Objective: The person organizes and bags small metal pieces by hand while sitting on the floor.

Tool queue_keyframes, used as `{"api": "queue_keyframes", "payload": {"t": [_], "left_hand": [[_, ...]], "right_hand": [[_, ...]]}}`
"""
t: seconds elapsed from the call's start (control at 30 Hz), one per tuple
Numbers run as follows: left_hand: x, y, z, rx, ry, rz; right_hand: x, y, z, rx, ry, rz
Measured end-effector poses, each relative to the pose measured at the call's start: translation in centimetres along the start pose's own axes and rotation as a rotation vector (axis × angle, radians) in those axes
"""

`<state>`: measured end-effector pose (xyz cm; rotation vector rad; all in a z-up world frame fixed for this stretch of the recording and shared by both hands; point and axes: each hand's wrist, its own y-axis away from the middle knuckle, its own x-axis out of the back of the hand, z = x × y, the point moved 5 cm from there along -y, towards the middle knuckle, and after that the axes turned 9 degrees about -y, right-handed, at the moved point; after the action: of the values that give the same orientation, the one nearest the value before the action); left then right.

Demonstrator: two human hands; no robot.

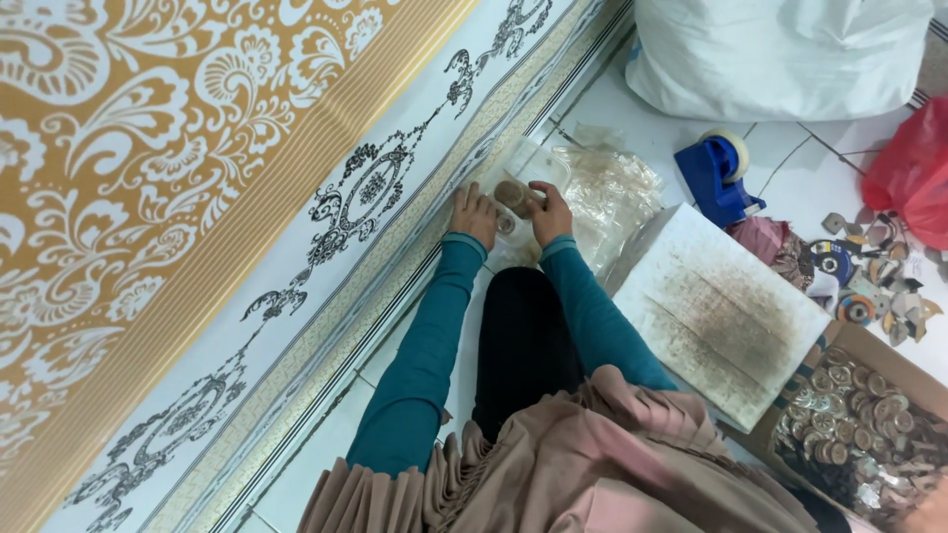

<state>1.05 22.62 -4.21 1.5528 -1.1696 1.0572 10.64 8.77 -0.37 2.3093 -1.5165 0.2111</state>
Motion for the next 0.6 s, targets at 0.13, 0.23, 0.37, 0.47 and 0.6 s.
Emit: {"api": "queue_keyframes", "payload": {"t": [0.13,0.23,0.37,0.47,0.6], "left_hand": [[0.3,0.2,0.1,-0.042,-0.118,-0.189],[1.0,0.5,-0.1,-0.046,-0.049,-0.059],[-0.6,0.0,-0.4,-0.050,0.042,0.194],[-2.1,-0.3,-0.6,-0.066,0.076,0.314],[1.0,1.2,-0.8,-0.068,0.149,0.392]], "right_hand": [[-3.3,-2.2,5.1,0.179,0.786,-0.051],[-4.1,-1.0,4.5,0.314,0.990,-0.020],[-3.9,0.4,2.6,0.438,1.063,0.044],[-4.2,1.0,1.3,0.538,1.088,0.072],[-4.1,2.0,-0.7,0.636,1.101,0.072]]}}
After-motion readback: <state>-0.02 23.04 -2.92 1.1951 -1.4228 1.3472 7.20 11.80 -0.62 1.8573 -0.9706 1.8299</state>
